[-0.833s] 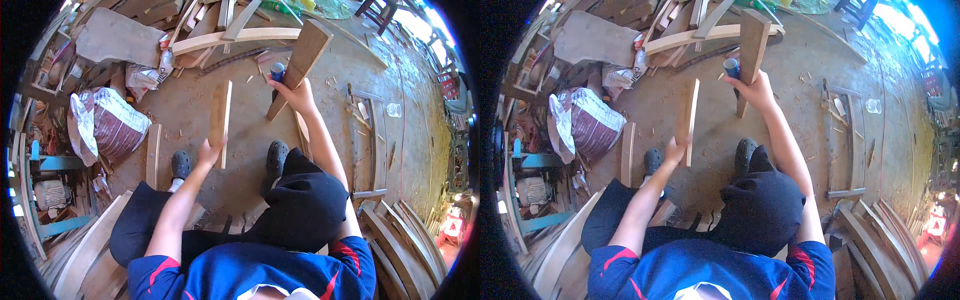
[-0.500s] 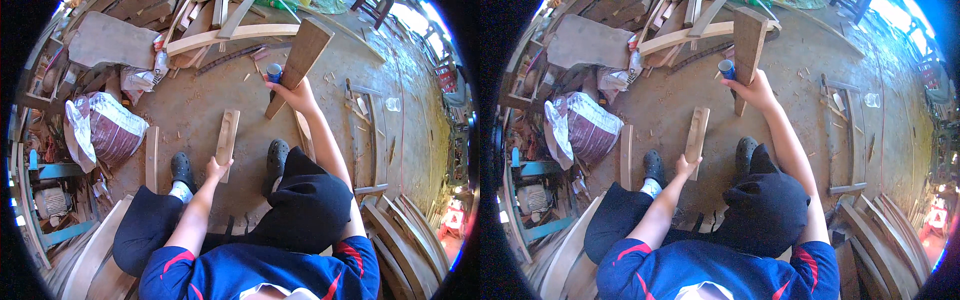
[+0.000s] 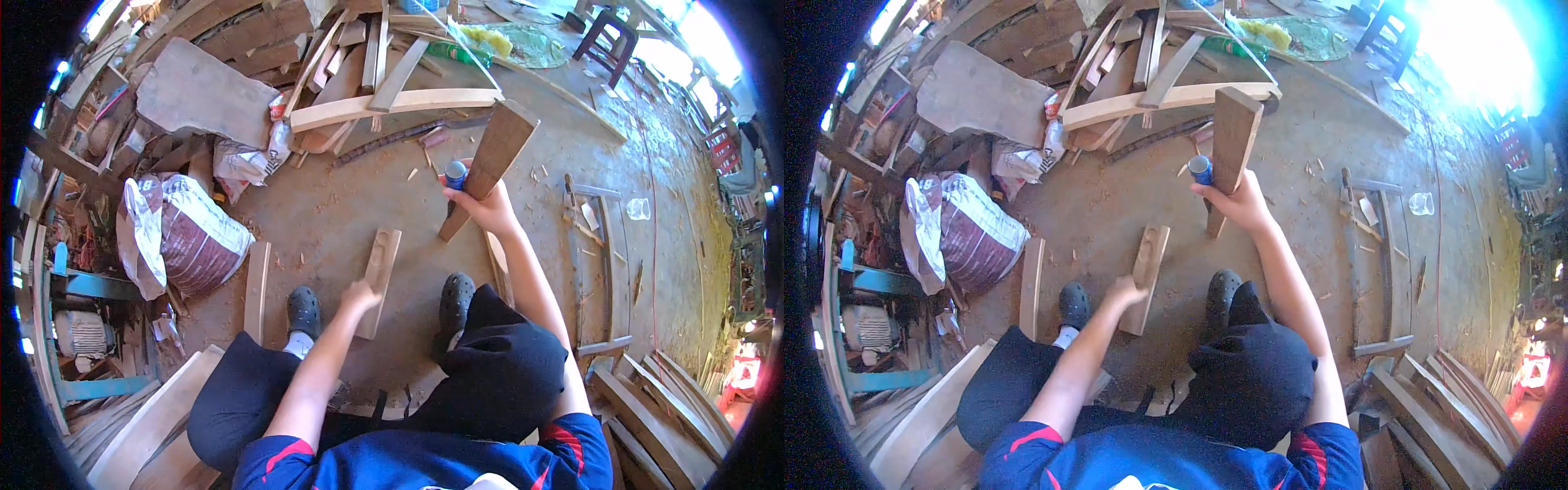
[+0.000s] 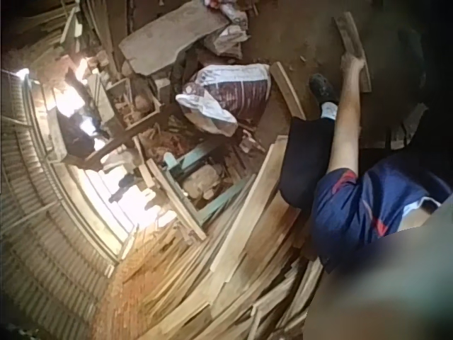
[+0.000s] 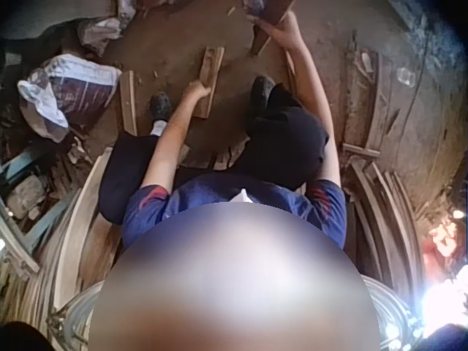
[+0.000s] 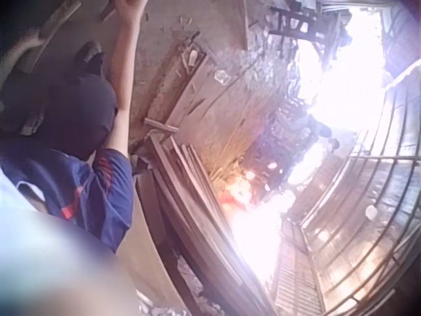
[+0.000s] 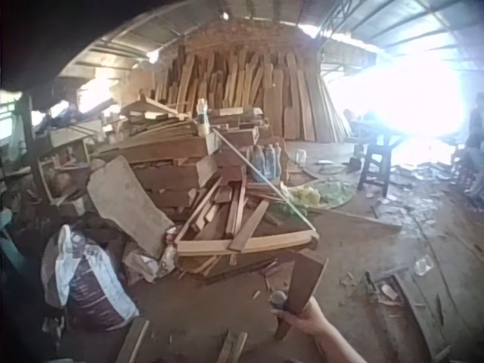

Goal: Shaving thin strips from a piece of wood using a manual blade.

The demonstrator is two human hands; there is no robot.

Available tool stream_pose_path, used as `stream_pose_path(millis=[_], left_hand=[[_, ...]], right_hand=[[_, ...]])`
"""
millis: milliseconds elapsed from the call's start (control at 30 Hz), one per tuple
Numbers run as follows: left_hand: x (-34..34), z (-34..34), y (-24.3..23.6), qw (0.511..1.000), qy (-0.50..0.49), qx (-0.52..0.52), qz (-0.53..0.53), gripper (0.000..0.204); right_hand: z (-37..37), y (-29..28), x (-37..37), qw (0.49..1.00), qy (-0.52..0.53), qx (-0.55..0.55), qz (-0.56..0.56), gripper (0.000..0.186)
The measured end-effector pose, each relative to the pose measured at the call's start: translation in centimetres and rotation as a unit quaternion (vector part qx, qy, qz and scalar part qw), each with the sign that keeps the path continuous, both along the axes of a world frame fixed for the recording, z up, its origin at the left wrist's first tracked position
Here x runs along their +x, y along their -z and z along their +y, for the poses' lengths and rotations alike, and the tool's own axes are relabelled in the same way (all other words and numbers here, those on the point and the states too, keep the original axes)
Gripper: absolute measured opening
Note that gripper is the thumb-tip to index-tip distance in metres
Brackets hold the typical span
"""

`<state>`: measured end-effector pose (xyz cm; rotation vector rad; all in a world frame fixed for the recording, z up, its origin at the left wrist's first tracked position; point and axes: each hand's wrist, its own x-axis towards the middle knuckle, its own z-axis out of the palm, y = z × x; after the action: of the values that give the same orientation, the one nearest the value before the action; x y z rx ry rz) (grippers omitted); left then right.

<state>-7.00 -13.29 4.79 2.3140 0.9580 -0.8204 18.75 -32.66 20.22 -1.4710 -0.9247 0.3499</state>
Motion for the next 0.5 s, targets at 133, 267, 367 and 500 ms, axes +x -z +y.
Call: stream_pose_path(millis=[133,267,367,500], left_hand=[[6.3,-1.7,-9.8,0.897,0.013,-0.122,-0.426,0.046],[10.0,-5.6,-18.5,0.751,0.027,-0.193,-0.631,0.052],[11.8,-7.1,-21.3,0.739,0.107,-0.104,-0.657,0.054],[12.7,-6.8,-20.9,0.728,0.109,-0.136,-0.663,0.045]], right_hand=[[-0.3,-0.1,-0.1,1.0,-0.017,-0.006,-0.001,0.049],[-0.4,-0.3,-0.2,0.999,-0.051,-0.011,-0.008,0.051],[-0.6,-0.5,-0.3,0.998,-0.065,-0.01,-0.01,0.056],[-1.2,-0.7,-0.5,0.997,-0.073,-0.017,0.018,0.064]])
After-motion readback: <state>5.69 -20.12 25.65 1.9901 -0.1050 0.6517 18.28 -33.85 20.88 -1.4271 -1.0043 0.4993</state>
